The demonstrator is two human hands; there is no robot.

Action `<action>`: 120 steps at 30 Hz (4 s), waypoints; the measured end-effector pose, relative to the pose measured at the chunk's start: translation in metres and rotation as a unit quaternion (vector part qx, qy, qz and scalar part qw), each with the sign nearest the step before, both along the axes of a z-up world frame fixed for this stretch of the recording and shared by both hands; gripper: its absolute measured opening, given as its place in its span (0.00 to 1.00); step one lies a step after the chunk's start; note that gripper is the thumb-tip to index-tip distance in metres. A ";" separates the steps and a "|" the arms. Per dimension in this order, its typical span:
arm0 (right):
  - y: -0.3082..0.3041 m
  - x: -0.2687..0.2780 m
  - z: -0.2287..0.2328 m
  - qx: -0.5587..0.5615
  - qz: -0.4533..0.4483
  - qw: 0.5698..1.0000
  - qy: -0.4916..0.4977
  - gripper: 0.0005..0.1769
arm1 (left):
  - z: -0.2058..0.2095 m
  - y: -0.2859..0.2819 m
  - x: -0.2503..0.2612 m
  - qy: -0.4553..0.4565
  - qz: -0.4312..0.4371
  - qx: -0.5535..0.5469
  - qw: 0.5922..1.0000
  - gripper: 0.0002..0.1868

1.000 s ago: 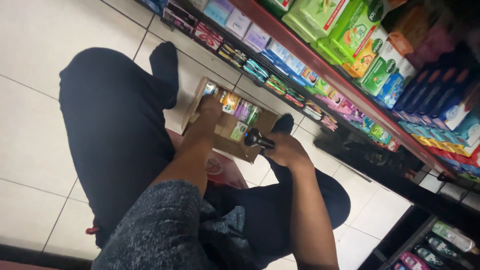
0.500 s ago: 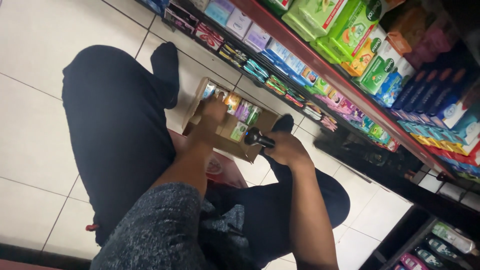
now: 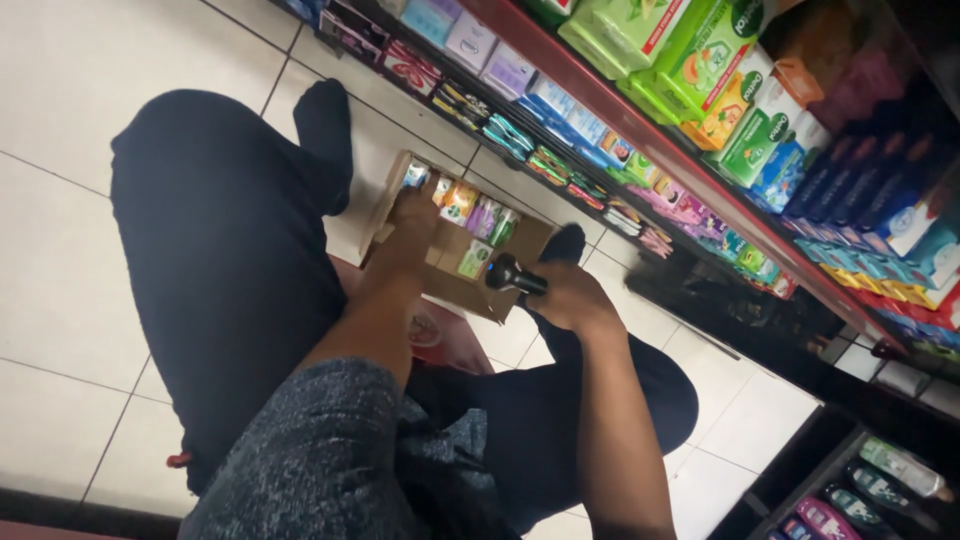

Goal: The person sits on the floor in a store aisle and repeatedly picks small boxes from a cardboard box, scans them with a handheld barcode scanner, and places them on the shelf. The person handles multiple boxes of different colors and sizes throughout the clip.

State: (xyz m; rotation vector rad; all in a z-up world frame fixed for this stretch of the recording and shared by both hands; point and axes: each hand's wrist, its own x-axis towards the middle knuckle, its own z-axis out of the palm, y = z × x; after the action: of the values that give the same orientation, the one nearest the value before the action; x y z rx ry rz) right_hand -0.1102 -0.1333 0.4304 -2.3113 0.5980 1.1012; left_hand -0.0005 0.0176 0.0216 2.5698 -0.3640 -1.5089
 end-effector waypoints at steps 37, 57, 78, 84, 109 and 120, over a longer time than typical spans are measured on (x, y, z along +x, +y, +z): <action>-0.024 -0.016 0.002 -0.058 -0.052 0.995 -0.055 0.29 | 0.045 0.007 -0.014 -0.183 -0.141 -0.051 0.972 0.28; -0.024 -0.013 0.013 -0.048 -0.086 0.993 -0.065 0.25 | 0.040 -0.048 -0.069 0.017 -0.243 -0.245 0.939 0.34; 0.021 -0.036 0.084 -0.090 -0.050 0.992 -0.074 0.21 | 0.029 -0.033 -0.116 0.093 -0.169 -0.127 0.973 0.30; 0.029 -0.038 0.110 -0.104 -0.025 0.990 -0.092 0.23 | 0.017 -0.034 -0.117 0.042 -0.246 -0.161 0.955 0.24; 0.032 -0.046 0.117 -0.112 -0.029 0.990 -0.078 0.21 | 0.098 -0.020 -0.090 0.025 -0.201 -0.189 0.961 0.20; 0.026 -0.047 0.076 -0.045 -0.012 0.991 -0.129 0.19 | 0.174 -0.007 -0.012 -0.026 -0.295 -0.149 0.944 0.18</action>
State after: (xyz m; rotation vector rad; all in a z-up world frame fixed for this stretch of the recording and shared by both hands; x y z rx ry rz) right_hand -0.1572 -0.1076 0.5065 -2.4645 0.5818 0.7605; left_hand -0.0126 0.0109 0.1957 2.3646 -1.3537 -1.3885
